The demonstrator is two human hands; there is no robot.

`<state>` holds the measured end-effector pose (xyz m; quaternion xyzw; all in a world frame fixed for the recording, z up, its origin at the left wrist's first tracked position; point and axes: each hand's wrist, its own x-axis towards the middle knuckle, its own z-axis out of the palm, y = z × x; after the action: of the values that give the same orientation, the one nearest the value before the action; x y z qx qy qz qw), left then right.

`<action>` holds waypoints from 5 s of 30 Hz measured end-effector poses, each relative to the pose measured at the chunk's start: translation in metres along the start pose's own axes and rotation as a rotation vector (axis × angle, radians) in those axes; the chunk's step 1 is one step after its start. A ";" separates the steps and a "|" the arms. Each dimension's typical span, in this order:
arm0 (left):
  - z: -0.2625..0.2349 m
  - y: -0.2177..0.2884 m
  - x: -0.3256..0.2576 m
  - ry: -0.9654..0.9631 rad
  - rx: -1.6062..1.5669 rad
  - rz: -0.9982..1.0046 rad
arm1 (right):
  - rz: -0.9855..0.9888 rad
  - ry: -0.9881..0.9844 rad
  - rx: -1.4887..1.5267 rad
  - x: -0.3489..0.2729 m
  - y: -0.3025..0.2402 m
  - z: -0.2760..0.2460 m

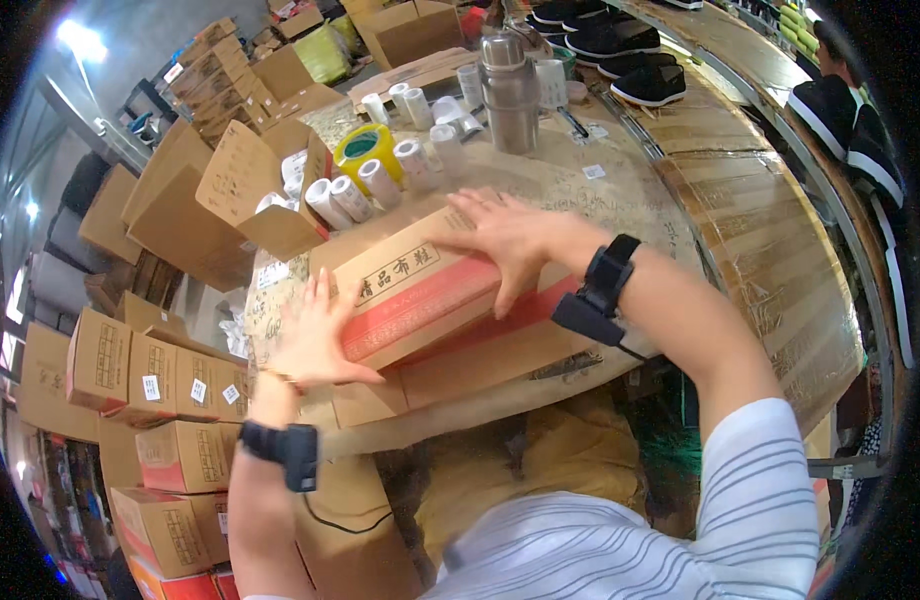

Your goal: Packing shoes into cardboard boxes and stacking them for shipping.

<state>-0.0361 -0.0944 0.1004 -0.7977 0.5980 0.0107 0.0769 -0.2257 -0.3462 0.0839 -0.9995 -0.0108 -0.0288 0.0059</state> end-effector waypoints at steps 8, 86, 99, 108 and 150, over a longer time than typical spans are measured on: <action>-0.004 0.008 0.007 0.036 -0.045 -0.016 | 0.027 -0.019 0.244 0.005 0.001 -0.002; -0.106 0.159 -0.106 -0.246 -2.210 1.511 | 0.619 0.590 1.568 -0.214 -0.153 0.093; -0.108 0.231 -0.074 -0.946 -2.058 1.853 | 1.359 0.288 1.544 -0.408 -0.264 0.155; -0.114 0.275 -0.068 -1.344 -1.920 1.860 | 1.946 0.289 1.536 -0.535 -0.340 0.201; 0.051 0.227 0.016 -0.618 -1.100 0.534 | 2.145 -0.398 0.987 -0.539 -0.480 0.361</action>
<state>-0.2452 -0.1649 0.0236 -0.5065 0.6324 0.5587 -0.1774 -0.7536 0.1264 -0.3025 -0.3761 0.8177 0.1532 0.4080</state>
